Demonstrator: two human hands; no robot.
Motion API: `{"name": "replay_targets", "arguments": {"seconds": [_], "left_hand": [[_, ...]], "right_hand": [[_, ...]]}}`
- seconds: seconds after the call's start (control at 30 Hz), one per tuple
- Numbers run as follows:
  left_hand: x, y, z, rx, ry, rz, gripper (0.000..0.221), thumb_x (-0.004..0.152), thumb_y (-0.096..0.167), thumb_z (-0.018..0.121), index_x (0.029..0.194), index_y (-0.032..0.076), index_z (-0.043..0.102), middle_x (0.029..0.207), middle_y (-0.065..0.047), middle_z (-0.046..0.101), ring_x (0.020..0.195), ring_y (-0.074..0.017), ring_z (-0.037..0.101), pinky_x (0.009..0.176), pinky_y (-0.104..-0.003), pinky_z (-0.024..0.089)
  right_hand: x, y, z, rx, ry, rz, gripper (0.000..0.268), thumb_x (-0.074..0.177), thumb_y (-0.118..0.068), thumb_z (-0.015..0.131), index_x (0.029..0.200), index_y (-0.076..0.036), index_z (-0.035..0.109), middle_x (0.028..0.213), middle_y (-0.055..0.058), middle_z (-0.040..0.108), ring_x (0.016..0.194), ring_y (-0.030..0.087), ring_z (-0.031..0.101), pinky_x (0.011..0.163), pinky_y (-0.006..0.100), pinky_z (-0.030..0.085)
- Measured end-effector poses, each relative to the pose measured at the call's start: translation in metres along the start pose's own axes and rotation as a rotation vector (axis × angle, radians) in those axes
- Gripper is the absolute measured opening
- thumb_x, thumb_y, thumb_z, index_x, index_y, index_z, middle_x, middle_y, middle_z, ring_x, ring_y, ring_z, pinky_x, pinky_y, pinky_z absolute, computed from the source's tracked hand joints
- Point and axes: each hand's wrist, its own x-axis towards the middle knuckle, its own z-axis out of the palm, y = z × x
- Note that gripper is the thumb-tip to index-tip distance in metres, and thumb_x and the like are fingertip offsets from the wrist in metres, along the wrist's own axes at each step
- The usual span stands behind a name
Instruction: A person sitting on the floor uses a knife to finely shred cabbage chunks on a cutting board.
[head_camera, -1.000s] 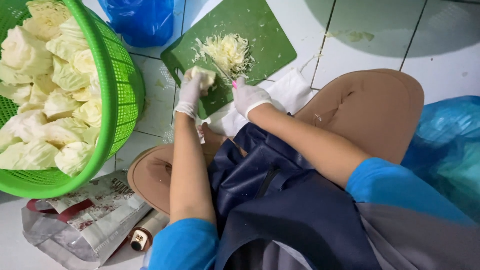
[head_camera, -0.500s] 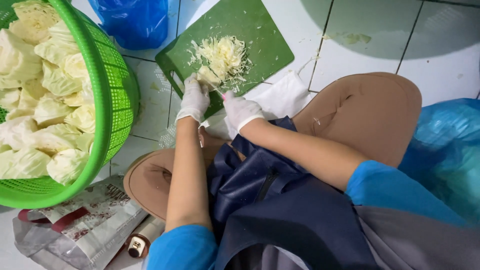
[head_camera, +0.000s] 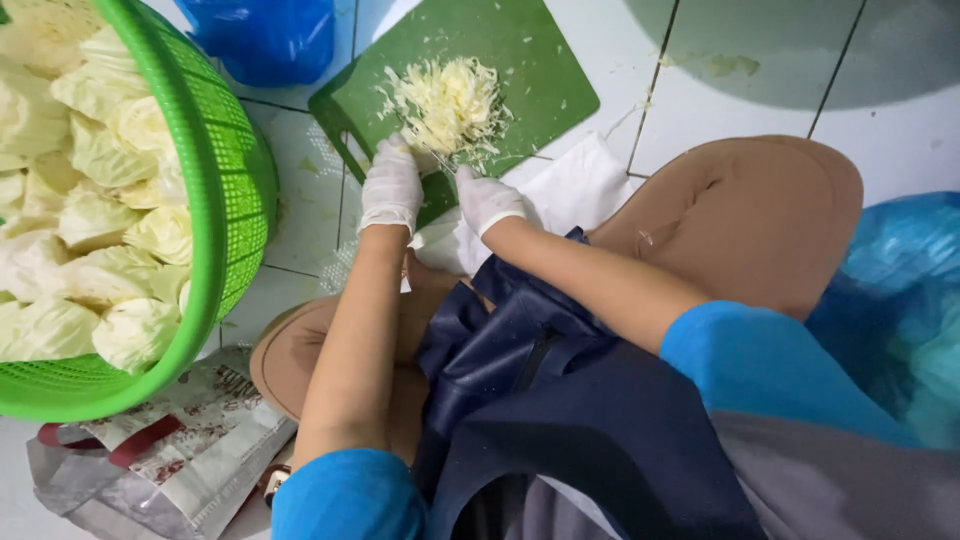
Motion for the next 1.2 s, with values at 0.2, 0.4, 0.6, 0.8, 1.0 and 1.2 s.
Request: {"name": "replay_targets", "arguments": {"seconds": [0.2,0.4,0.6,0.8,1.0,1.2], "left_hand": [[-0.005,0.002,0.003,-0.011,0.013,0.02,0.035,0.091,0.006,0.04,0.125,-0.002,0.032,0.106,-0.017,0.046,0.102,-0.0418,0.057,0.084,-0.052,0.051],[-0.008,0.009,-0.009,-0.06,-0.013,-0.034,0.033,0.09,0.003,0.036,0.122,0.002,0.033,0.106,-0.015,0.047,0.101,-0.041,0.058,0.085,-0.05,0.052],[-0.004,0.003,0.004,0.03,0.029,-0.009,0.037,0.094,0.007,0.04,0.129,-0.003,0.033,0.107,-0.018,0.049,0.099,-0.0403,0.06,0.082,-0.05,0.052],[-0.002,-0.008,0.003,-0.174,-0.124,-0.088,0.05,0.085,0.006,0.05,0.13,0.01,0.03,0.122,-0.018,0.044,0.106,-0.0441,0.056,0.091,-0.053,0.048],[0.005,-0.006,0.006,-0.138,-0.162,-0.113,0.059,0.083,0.005,0.053,0.134,0.006,0.023,0.126,-0.017,0.04,0.108,-0.0436,0.055,0.093,-0.05,0.048],[0.007,-0.006,0.007,-0.15,-0.156,-0.107,0.06,0.085,0.006,0.056,0.135,0.002,0.024,0.127,-0.019,0.04,0.112,-0.0443,0.053,0.095,-0.052,0.047]], "right_hand": [[-0.034,-0.016,-0.038,0.051,-0.112,0.05,0.029,0.093,-0.022,0.027,0.118,-0.008,0.034,0.109,0.024,0.061,0.11,0.04,0.056,0.09,0.058,0.044],[-0.086,-0.035,-0.072,0.077,-0.209,0.094,0.029,0.09,-0.017,0.025,0.117,-0.008,0.033,0.113,0.025,0.059,0.112,0.041,0.055,0.093,0.056,0.042],[0.005,0.002,-0.012,0.162,-0.184,0.143,0.04,0.091,-0.035,0.013,0.119,-0.012,0.031,0.121,0.025,0.056,0.119,0.039,0.05,0.102,0.053,0.036],[-0.035,-0.019,-0.045,0.063,-0.079,0.067,0.045,0.095,-0.04,0.017,0.121,-0.006,0.032,0.112,0.026,0.059,0.113,0.04,0.055,0.096,0.054,0.042],[-0.075,-0.046,-0.078,0.097,-0.232,0.102,0.033,0.096,-0.031,0.018,0.116,-0.008,0.03,0.113,0.025,0.059,0.116,0.041,0.051,0.096,0.056,0.04],[-0.048,-0.04,-0.063,0.237,-0.272,0.236,0.048,0.091,-0.033,0.003,0.125,-0.013,0.03,0.135,0.02,0.045,0.132,0.034,0.036,0.109,0.054,0.023]]}}
